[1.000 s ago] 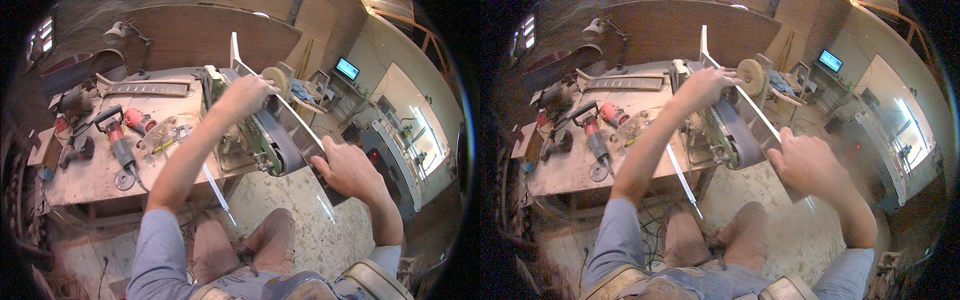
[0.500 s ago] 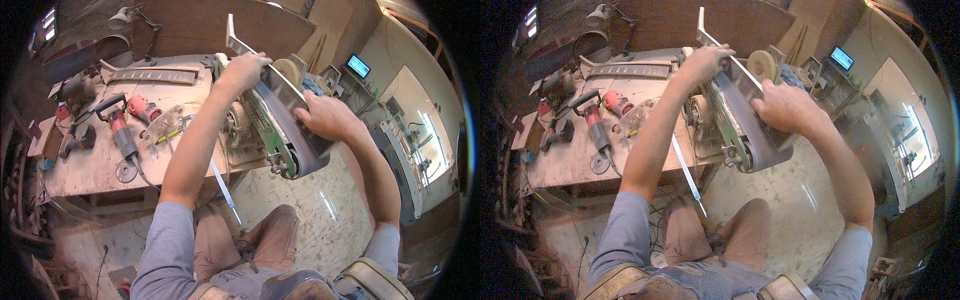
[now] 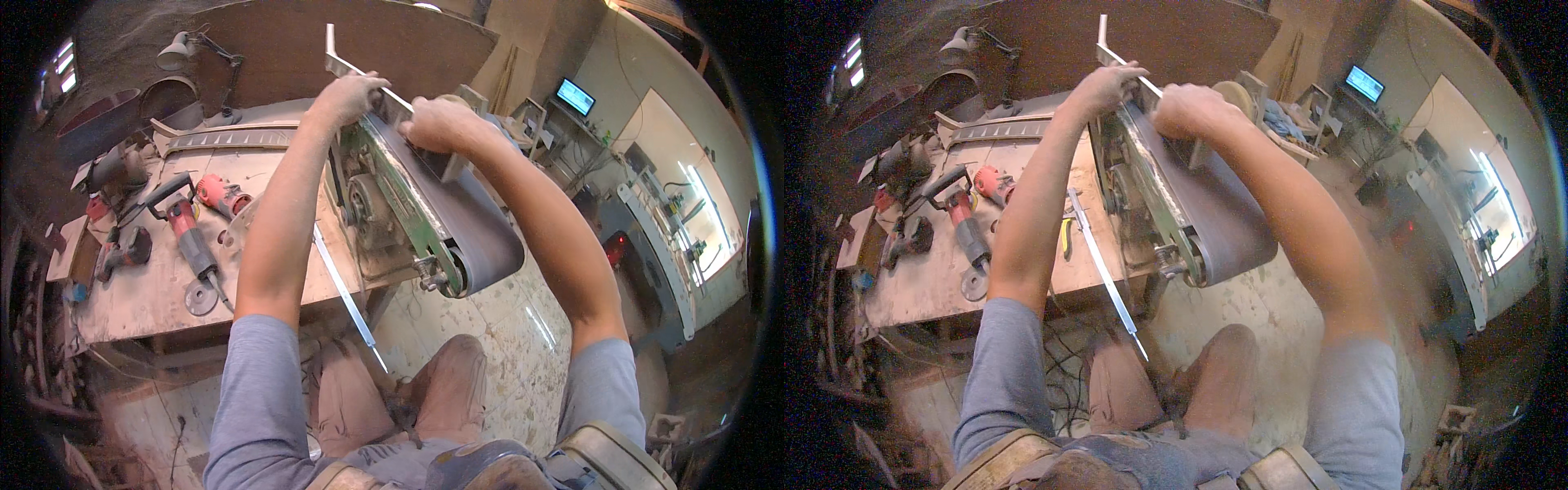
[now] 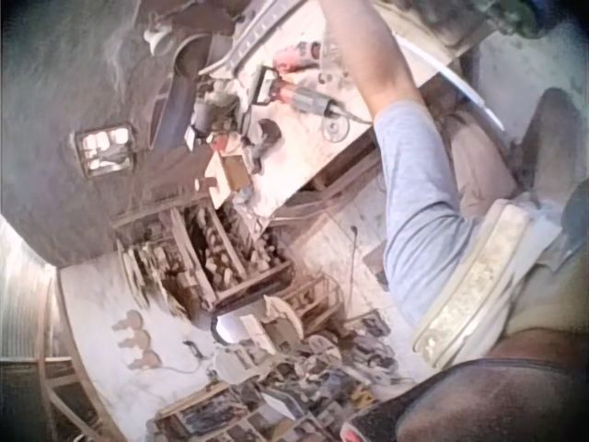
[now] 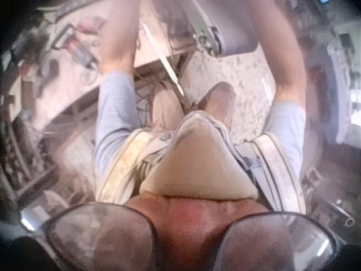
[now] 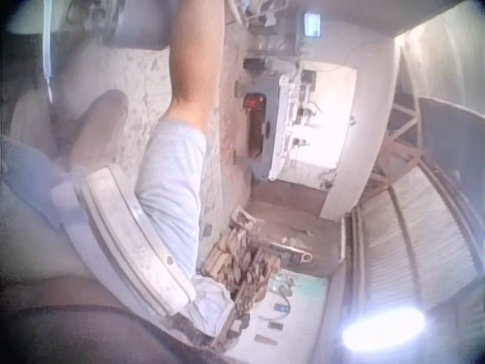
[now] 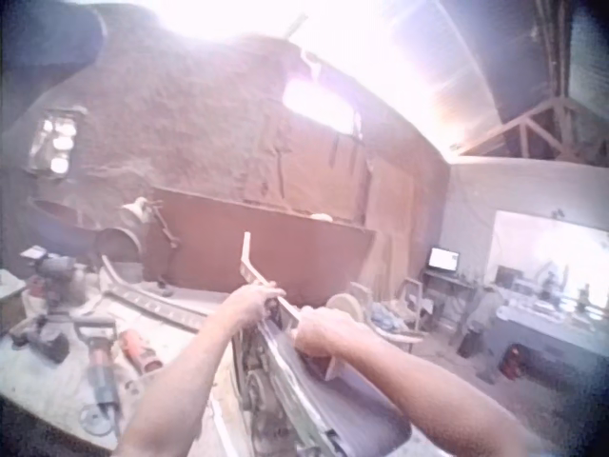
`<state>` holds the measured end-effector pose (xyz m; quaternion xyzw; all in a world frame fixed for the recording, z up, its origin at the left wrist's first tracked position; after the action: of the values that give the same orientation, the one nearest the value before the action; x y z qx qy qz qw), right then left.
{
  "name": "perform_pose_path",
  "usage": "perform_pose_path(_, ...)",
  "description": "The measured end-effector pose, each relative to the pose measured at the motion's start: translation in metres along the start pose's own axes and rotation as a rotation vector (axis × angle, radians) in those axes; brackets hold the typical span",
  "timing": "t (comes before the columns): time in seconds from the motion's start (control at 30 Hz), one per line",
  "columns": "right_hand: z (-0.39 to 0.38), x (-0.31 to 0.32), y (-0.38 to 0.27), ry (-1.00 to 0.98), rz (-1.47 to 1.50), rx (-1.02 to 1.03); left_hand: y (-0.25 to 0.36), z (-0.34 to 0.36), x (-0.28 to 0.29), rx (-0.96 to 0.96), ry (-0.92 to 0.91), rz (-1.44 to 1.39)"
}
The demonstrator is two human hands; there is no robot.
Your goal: The person measures the neck of a guitar using a caliper and then sands the sides of the guitar neck on a belt sander.
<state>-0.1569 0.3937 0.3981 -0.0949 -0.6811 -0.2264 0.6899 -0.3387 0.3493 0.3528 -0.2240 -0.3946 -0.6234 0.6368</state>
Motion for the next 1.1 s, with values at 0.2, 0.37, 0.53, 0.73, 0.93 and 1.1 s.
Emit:
perform_pose_path(0.2,-0.087,0.01,0.014,-0.085,-0.064,-0.011,0.045,-0.022,0.0,-0.182,0.004,-0.139)
perform_pose_path(0.37,-0.159,0.018,0.016,-0.055,-0.065,-0.017,0.096,-0.051,0.001,-0.191,0.042,-0.34)
perform_pose_path(0.53,-0.206,0.03,0.009,-0.171,-0.088,-0.116,0.135,-0.074,0.011,-0.185,0.037,-0.347)
perform_pose_path(0.73,-0.238,0.035,0.01,-0.195,-0.12,-0.121,0.164,-0.094,0.024,-0.215,0.027,-0.353)
perform_pose_path(0.93,-0.254,0.038,0.01,-0.193,-0.12,-0.088,0.175,-0.099,0.015,-0.196,0.044,-0.361)
perform_pose_path(1.1,-0.264,0.039,0.017,-0.09,-0.043,-0.102,0.184,-0.106,0.021,-0.269,0.212,-0.325)
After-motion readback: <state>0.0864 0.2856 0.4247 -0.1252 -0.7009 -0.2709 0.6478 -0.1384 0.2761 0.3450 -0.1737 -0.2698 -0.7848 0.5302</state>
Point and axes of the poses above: each hand's wrist, its own z-axis towards the middle knuckle, its own x-axis out of the back of the hand, y = z × x, the point moved 4 cm from there along z, towards the middle knuckle, and after that the axes turned 4 degrees about -z, right-handed, at the moved point
